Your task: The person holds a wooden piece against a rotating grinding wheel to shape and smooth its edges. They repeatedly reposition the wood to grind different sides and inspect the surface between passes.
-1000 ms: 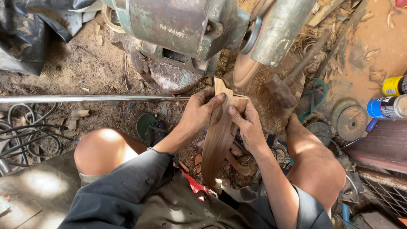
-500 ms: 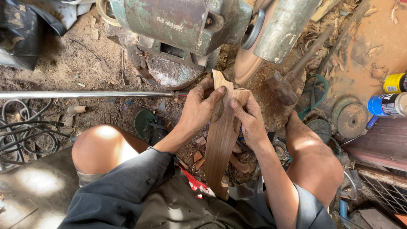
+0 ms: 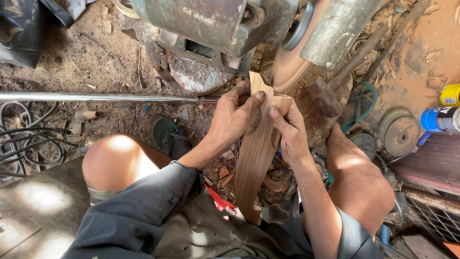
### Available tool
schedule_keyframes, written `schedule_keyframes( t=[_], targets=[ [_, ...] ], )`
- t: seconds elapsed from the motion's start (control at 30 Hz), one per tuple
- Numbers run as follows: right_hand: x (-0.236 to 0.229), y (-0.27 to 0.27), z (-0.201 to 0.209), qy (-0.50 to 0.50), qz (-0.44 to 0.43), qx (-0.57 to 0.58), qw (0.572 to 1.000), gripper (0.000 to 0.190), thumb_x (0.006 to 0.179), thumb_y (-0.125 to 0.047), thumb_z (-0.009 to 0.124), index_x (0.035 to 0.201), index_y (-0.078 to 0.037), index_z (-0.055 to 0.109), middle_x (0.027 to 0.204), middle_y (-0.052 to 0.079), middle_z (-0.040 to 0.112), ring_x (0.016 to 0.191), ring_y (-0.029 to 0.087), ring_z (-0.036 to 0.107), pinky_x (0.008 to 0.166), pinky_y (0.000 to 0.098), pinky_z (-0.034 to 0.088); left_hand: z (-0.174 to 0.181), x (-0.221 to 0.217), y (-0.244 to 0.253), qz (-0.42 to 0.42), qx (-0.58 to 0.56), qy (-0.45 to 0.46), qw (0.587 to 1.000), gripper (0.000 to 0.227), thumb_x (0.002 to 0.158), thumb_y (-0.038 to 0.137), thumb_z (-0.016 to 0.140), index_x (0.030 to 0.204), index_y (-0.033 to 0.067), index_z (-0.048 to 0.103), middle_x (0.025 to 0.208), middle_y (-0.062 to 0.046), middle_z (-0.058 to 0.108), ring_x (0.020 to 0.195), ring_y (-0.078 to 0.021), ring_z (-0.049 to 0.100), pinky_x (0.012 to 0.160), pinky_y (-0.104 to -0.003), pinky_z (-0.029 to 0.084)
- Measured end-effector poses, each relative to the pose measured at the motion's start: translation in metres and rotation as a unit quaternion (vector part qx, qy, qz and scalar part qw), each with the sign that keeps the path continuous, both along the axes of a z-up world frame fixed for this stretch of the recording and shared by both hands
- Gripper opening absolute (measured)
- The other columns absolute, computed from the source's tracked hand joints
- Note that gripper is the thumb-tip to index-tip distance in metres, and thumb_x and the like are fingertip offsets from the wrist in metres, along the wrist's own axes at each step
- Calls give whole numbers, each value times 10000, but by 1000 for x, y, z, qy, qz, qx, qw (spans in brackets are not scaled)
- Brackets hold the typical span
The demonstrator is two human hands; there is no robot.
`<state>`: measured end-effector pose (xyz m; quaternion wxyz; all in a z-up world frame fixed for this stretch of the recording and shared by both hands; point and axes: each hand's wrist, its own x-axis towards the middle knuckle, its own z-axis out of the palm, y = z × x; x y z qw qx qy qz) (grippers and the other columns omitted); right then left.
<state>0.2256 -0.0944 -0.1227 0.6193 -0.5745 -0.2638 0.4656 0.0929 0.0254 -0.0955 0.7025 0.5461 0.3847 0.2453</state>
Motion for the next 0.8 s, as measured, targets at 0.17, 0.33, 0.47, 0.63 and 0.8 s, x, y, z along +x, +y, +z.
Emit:
schedule_keyframes(
  t=[0.17,0.33,0.47,0.63,0.8],
  targets=[
    [0,1,0,10,0,7,1000,357,1041,-228,642,1316,-17,558,1198,49,626,1124,121,571,1013,305,476,-1,0,0,-5,1,-5,1000,470,964,257,651,1289,-82,622,1115,-186,761,1030,-191,719,893,-321,565],
    [-1,1,0,20,-5,8,1000,381,1029,-224,645,1335,-17,551,1220,49,630,1143,124,575,1025,307,476,0,-1,0,-10,-4,-19,1000,420,971,241,643,1253,-70,645,1075,-173,772,982,-172,708,859,-314,566],
    [-1,2,-1,21,-5,13,1000,394,1025,-233,649,1341,-20,549,1224,47,631,1146,123,575,1029,306,474,-1,0,0,-9,-6,-25,1000,437,970,244,646,1270,-74,640,1079,-182,772,986,-172,705,864,-314,567],
    [0,0,-4,-1,-3,-1,1000,405,1052,-278,653,1339,-9,556,1181,52,618,1117,131,563,999,314,481,-4,0,0,-14,0,-3,1000,504,969,268,647,1326,-83,594,1132,-199,755,1051,-197,726,912,-319,568],
    [-1,-1,-4,8,-2,7,1000,413,1033,-287,656,1336,-27,549,1200,45,621,1133,125,567,1008,312,481,-3,1,0,-15,19,-7,1000,524,975,271,646,1341,-98,580,1147,-211,749,1077,-211,726,933,-325,562]
  ],
)
